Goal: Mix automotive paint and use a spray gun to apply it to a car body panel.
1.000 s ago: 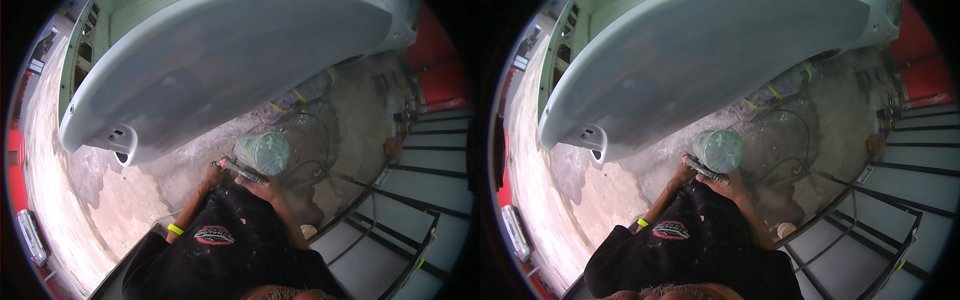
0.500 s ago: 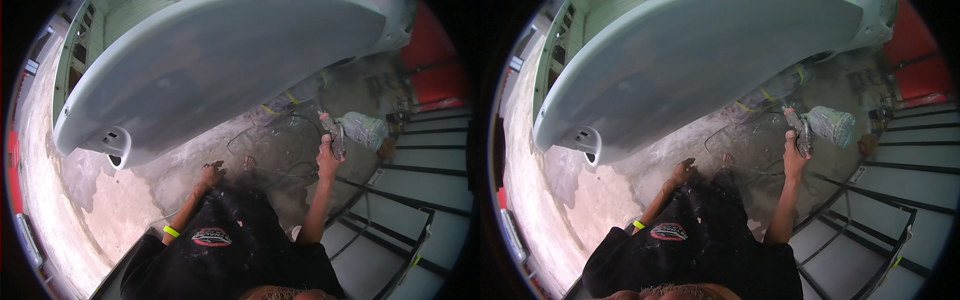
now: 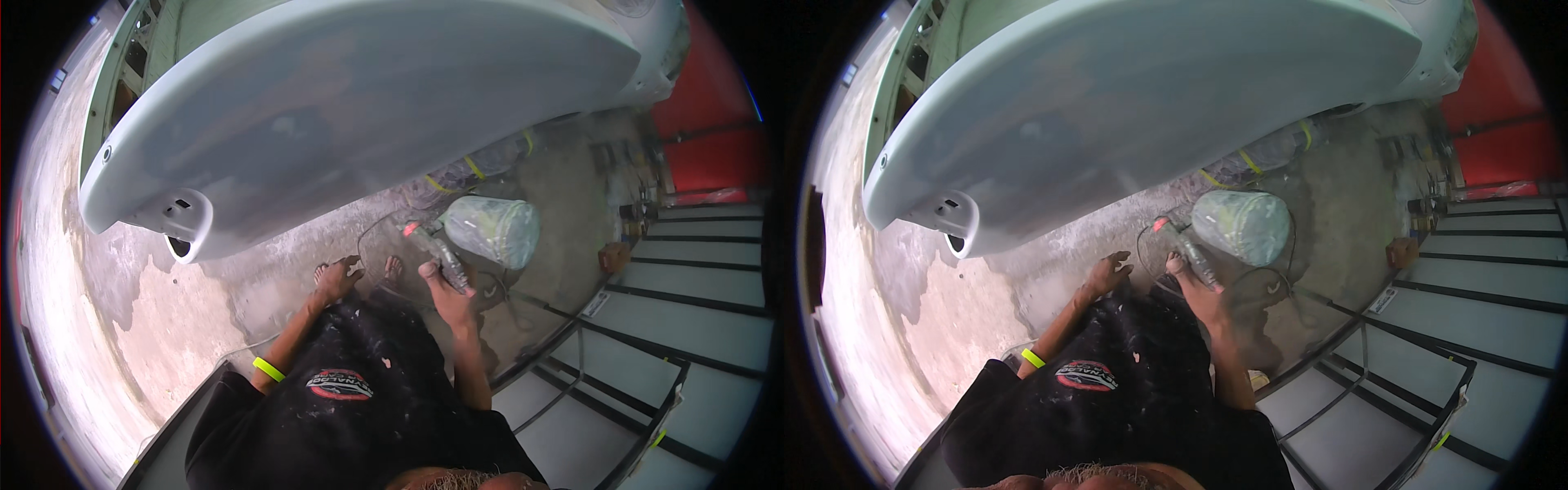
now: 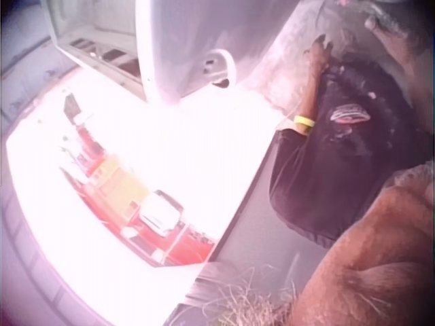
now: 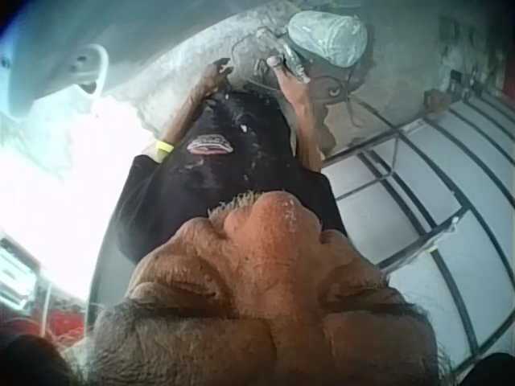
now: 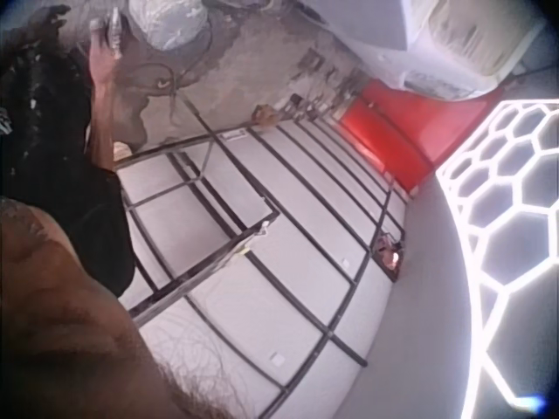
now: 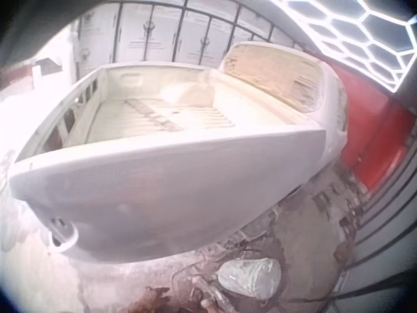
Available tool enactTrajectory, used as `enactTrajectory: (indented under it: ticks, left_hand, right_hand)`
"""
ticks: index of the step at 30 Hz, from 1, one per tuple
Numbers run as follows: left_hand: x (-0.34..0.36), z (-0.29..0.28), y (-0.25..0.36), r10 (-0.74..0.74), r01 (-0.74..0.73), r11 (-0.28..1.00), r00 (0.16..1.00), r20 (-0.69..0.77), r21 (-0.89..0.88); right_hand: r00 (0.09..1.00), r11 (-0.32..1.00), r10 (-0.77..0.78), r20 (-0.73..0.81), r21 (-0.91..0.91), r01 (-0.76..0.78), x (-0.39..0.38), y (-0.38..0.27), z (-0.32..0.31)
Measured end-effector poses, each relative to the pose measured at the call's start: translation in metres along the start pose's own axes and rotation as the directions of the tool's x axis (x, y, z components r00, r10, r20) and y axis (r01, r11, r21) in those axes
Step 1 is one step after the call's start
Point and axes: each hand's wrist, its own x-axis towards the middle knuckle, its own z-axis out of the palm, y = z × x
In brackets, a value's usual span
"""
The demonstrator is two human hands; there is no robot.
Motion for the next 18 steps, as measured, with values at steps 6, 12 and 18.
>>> enactTrajectory:
  ticks: [6, 12, 18]
  left_hand:
    - [0.004, 0.009, -0.03, 0.049, -0.058, 0.991, 0.996, 0.075, 0.119]
    - [-0.006, 0.0, -0.003, -0.062, 0.06, 0.996, 0.998, 0.025, 0.07]
    - [-0.004, -0.001, -0.006, -0.05, 0.05, 0.998, 0.999, 0.011, 0.038]
  right_hand:
    - [0.705, 0.705, -0.608, 0.364, -0.159, 0.691, 0.008, 0.012, 0.015]
    - [0.938, 0.928, -0.332, -0.103, -0.216, 0.304, 0.041, 0.029, -0.062]
    - [0.845, 0.999, 0.026, -0.534, 0.05, 0.0, 0.074, -0.007, -0.134]
